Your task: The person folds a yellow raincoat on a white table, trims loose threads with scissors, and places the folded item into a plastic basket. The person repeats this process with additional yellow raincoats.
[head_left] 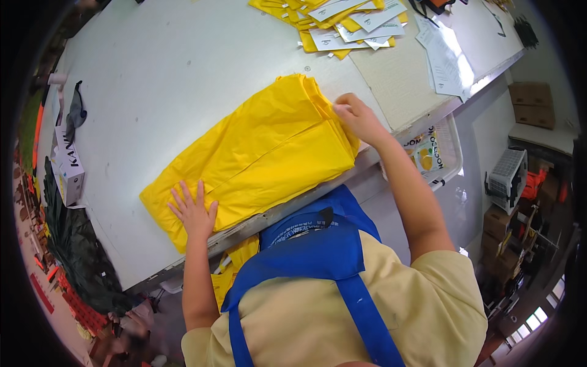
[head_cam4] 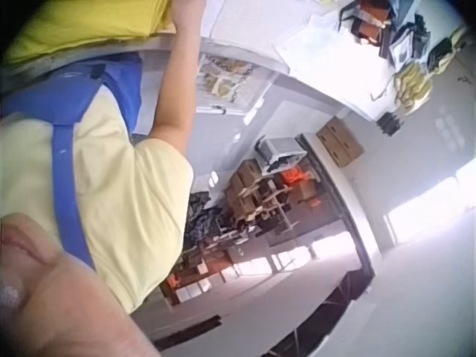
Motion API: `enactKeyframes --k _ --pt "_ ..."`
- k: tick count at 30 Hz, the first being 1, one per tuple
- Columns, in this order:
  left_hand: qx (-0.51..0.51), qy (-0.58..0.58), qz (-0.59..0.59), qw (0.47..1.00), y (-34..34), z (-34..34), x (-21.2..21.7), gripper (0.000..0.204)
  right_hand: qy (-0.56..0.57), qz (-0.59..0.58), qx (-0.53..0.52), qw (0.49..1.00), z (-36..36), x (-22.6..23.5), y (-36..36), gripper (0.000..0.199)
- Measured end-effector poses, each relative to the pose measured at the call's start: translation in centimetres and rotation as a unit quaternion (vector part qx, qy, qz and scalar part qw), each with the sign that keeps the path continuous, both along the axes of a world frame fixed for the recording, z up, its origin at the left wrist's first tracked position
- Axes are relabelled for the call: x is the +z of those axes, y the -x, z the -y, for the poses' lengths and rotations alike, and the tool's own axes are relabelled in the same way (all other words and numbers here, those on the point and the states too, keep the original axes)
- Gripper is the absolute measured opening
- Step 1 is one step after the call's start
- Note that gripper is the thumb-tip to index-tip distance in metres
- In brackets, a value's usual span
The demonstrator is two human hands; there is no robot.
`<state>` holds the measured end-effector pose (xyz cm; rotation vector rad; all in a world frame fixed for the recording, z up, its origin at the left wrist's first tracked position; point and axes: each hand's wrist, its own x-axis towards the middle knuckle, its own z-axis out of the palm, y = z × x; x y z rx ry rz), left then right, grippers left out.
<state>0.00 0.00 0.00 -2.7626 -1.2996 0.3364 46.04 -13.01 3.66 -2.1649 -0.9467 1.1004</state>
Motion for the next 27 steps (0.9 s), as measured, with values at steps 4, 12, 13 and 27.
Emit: enactKeyframes --k 4,12,13,27 --pt "-0.019 0.145 0.078 0.986 -5.3 0.7 1.7 0.083 0.019 -0.007 0.003 1.000 -0.3 -0.1 1.7 0.048" --pt "0.222 0.644 0.591 0.431 -24.4 4.6 4.6 0.067 -0.200 -0.018 0.107 0.974 -0.8 5.4 6.0 0.070" --pt "0.278 0.648 0.585 0.401 -24.3 4.4 4.9 0.065 -0.224 -0.039 0.122 0.966 -0.6 5.7 7.0 0.071" --pt "0.237 0.624 0.580 0.468 -24.8 4.3 6.7 0.057 -0.022 0.193 0.100 0.976 5.5 -2.2 3.6 0.026"
